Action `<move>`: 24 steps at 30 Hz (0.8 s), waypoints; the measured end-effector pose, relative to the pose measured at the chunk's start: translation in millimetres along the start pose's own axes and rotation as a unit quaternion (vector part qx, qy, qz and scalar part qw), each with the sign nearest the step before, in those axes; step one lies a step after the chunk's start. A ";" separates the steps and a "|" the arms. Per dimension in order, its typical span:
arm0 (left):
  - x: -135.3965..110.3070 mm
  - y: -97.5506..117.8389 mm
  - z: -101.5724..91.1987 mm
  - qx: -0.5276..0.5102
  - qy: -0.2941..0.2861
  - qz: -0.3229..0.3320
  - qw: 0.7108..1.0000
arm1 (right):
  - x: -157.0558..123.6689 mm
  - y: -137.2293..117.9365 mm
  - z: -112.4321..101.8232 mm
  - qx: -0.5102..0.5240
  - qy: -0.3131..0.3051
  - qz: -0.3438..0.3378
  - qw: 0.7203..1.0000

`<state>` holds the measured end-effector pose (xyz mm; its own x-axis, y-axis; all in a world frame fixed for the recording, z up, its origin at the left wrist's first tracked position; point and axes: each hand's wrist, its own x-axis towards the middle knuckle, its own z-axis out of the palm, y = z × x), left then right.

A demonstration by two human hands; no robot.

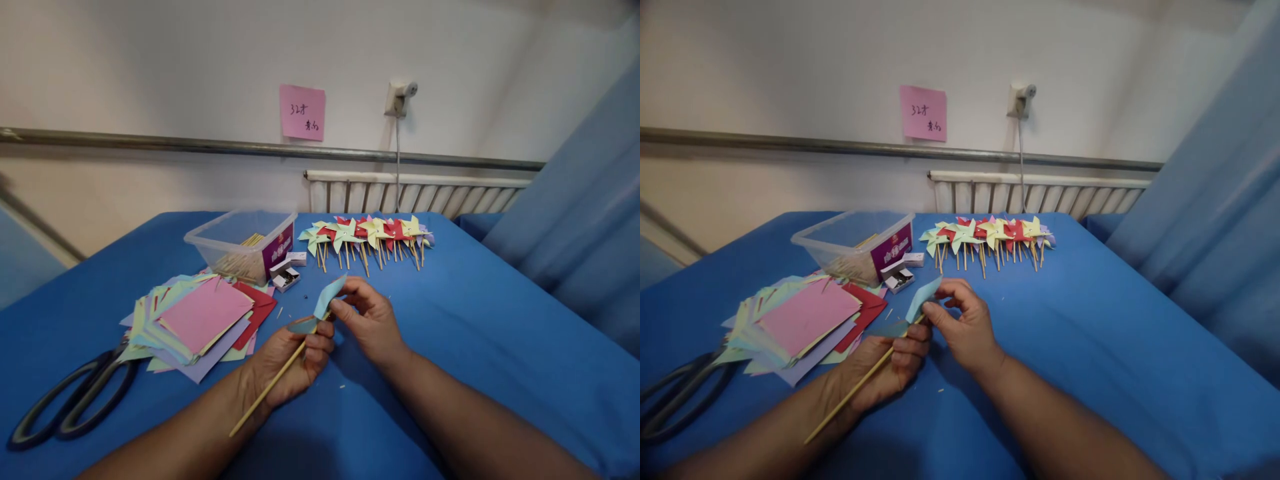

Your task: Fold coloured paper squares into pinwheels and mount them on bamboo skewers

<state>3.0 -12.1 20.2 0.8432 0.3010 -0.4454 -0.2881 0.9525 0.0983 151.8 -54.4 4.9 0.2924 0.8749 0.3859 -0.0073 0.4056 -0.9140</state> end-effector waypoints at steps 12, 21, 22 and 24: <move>-4.5 0.2 4.6 -0.012 0.004 0.017 1.000 | 0.7 -1.1 2.6 0.115 -0.022 0.077 0.990; -5.1 -1.3 4.8 -0.018 0.016 0.004 1.000 | 5.2 -3.7 -8.9 0.076 -0.127 0.060 0.987; -5.3 -2.4 5.0 -0.018 0.020 -0.001 1.000 | 5.9 -3.8 -10.2 0.073 -0.145 0.061 0.985; -5.7 -4.6 4.7 -0.017 0.024 -0.014 0.999 | 6.9 -3.9 -12.6 0.085 -0.170 0.078 0.979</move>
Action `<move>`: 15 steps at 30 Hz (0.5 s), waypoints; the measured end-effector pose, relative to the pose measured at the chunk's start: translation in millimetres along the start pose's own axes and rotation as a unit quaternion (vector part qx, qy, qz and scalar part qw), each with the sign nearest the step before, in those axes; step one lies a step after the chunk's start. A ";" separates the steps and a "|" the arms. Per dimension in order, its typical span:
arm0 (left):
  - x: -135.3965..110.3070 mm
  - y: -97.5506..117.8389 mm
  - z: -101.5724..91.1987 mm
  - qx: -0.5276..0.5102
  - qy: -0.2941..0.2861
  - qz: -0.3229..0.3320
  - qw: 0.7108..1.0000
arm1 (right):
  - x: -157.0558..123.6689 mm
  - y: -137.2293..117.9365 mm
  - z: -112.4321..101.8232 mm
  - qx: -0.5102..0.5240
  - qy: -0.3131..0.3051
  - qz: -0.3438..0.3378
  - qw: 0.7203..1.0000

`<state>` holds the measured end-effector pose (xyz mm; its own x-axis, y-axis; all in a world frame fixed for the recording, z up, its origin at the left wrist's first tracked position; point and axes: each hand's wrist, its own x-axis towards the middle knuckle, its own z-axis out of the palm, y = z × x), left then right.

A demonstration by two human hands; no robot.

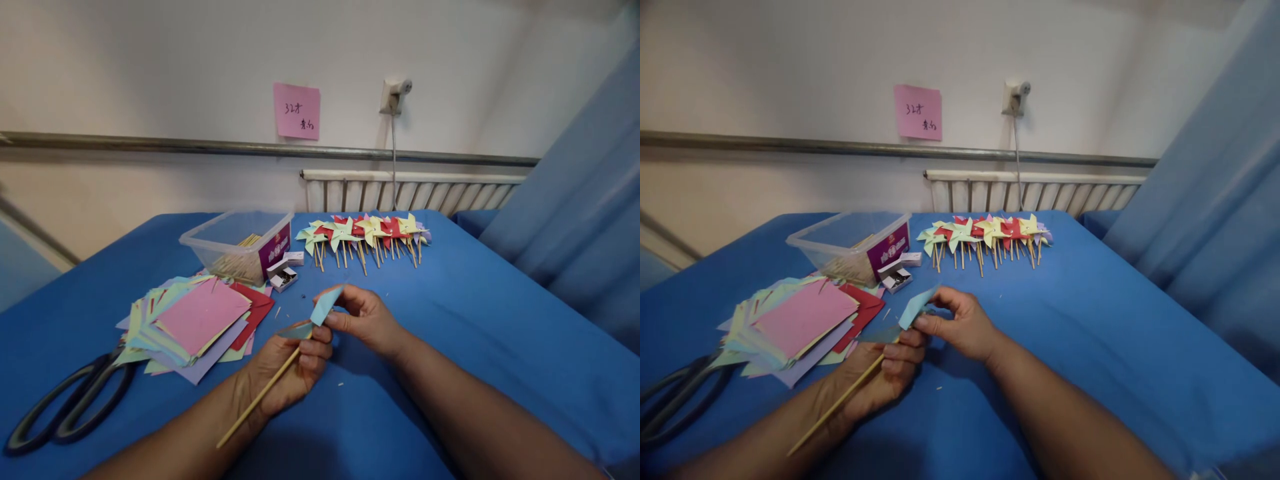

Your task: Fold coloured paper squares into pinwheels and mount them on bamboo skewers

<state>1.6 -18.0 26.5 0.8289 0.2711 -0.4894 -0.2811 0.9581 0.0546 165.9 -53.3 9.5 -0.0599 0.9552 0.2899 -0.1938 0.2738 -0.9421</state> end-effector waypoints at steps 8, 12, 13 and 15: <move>-1.0 -5.1 -3.0 0.010 -0.013 -0.022 1.000 | -0.1 1.4 -5.4 0.052 -0.037 0.040 0.997; -1.9 -6.2 -0.9 0.034 -0.021 -0.012 0.999 | -0.5 3.0 -5.2 0.054 -0.031 0.036 0.997; -2.1 -6.6 -0.5 0.042 -0.022 -0.008 0.999 | -0.5 2.5 -5.4 0.052 -0.036 0.033 0.997; -2.3 -7.4 -0.3 0.060 -0.023 -0.003 0.998 | -0.6 -0.5 -6.4 0.045 -0.059 0.026 0.997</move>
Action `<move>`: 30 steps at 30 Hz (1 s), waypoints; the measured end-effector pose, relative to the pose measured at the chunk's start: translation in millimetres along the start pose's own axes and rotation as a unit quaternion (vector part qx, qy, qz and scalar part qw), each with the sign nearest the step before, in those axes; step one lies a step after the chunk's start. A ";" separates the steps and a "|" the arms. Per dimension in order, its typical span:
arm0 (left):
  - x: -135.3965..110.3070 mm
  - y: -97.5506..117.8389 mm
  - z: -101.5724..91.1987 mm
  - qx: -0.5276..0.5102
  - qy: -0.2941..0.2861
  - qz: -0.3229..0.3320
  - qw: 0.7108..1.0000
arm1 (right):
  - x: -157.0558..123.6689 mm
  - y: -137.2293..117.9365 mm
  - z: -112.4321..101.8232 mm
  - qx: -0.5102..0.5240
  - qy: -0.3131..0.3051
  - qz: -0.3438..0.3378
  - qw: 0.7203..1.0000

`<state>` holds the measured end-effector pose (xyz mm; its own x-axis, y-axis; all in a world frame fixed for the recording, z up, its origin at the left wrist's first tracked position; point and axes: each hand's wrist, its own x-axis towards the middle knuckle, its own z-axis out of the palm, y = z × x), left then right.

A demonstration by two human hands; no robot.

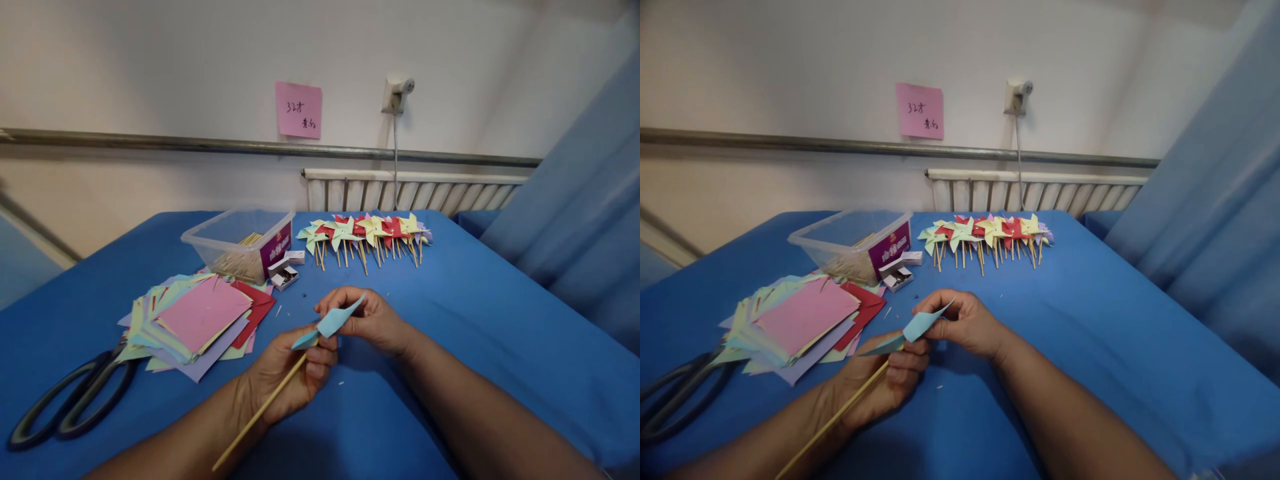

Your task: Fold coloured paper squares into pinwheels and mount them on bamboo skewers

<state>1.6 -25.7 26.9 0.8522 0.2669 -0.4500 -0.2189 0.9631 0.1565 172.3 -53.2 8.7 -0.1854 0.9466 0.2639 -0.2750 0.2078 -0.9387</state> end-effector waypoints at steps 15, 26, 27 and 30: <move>1.1 -5.7 -7.3 0.113 -0.071 -0.042 0.990 | -10.8 -34.2 -3.4 -0.141 -0.109 -0.034 0.983; 8.1 13.6 0.0 0.317 0.109 0.327 0.883 | 4.4 10.3 -5.7 -0.024 0.161 0.025 0.986; 8.6 17.0 -0.3 0.350 0.142 0.367 0.850 | 5.3 15.8 -4.9 -0.004 0.173 0.053 0.984; 7.8 23.3 -1.5 0.446 0.207 0.445 0.748 | 4.6 22.2 0.5 0.049 0.137 0.082 0.986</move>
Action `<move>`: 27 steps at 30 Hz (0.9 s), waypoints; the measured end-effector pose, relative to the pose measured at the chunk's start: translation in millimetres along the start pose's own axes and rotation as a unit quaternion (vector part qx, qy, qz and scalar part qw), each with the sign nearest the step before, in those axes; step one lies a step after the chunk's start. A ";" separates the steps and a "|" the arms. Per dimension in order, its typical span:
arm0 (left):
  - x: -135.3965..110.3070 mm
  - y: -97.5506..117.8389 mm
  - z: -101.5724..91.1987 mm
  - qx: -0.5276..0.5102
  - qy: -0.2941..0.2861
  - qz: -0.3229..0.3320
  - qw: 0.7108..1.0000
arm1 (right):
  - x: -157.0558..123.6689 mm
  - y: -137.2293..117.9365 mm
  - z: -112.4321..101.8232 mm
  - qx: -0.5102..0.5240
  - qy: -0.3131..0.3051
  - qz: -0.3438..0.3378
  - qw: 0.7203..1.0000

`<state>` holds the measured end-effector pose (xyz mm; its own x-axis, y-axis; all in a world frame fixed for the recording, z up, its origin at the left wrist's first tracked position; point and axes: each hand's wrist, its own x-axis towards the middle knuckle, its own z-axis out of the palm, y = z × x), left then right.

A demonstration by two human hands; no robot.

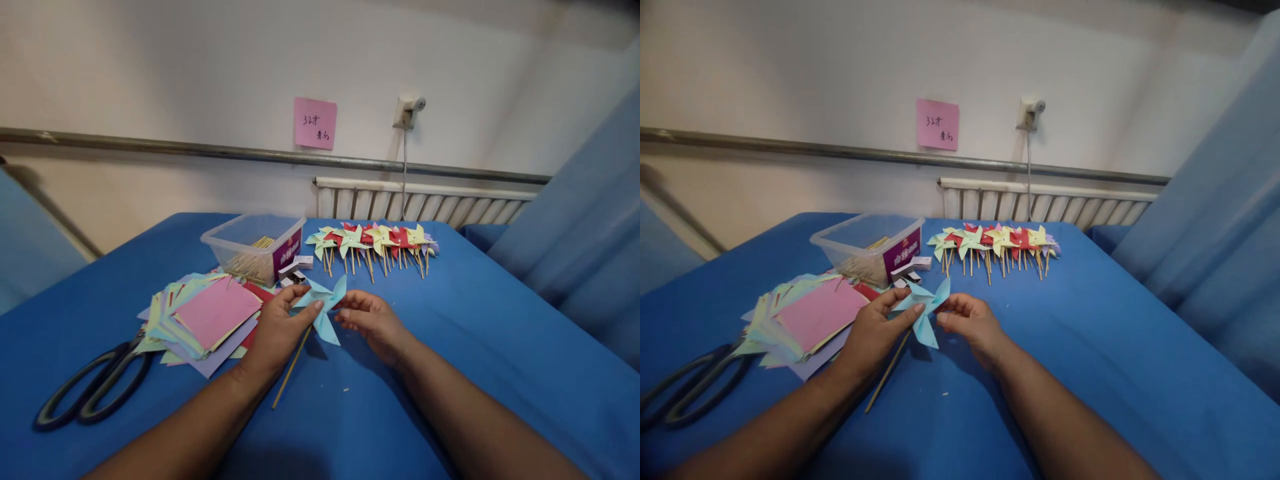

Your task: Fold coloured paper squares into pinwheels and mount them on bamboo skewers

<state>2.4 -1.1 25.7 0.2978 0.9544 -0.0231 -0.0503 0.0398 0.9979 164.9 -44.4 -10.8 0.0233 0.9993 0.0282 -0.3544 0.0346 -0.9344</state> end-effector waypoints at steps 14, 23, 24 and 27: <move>-5.5 -7.7 1.9 0.115 -0.030 0.047 0.992 | -1.7 1.3 16.5 0.022 0.063 -0.020 0.998; -5.8 -10.6 2.2 0.104 -0.028 0.042 0.993 | -3.1 -2.6 17.9 0.004 0.064 -0.011 0.998; -5.4 -11.1 1.9 0.103 -0.027 0.043 0.993 | -2.9 -2.4 17.6 -0.001 0.066 -0.006 0.998; -4.4 -11.8 1.3 0.104 -0.025 0.040 0.993 | -2.6 -1.8 16.4 -0.020 0.079 0.012 0.997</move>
<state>2.9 -6.2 14.1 0.3483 0.9358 0.0548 0.1205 -0.1027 0.9874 150.1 -46.8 -3.4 0.1635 0.9854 -0.0480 -0.3192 0.0067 -0.9477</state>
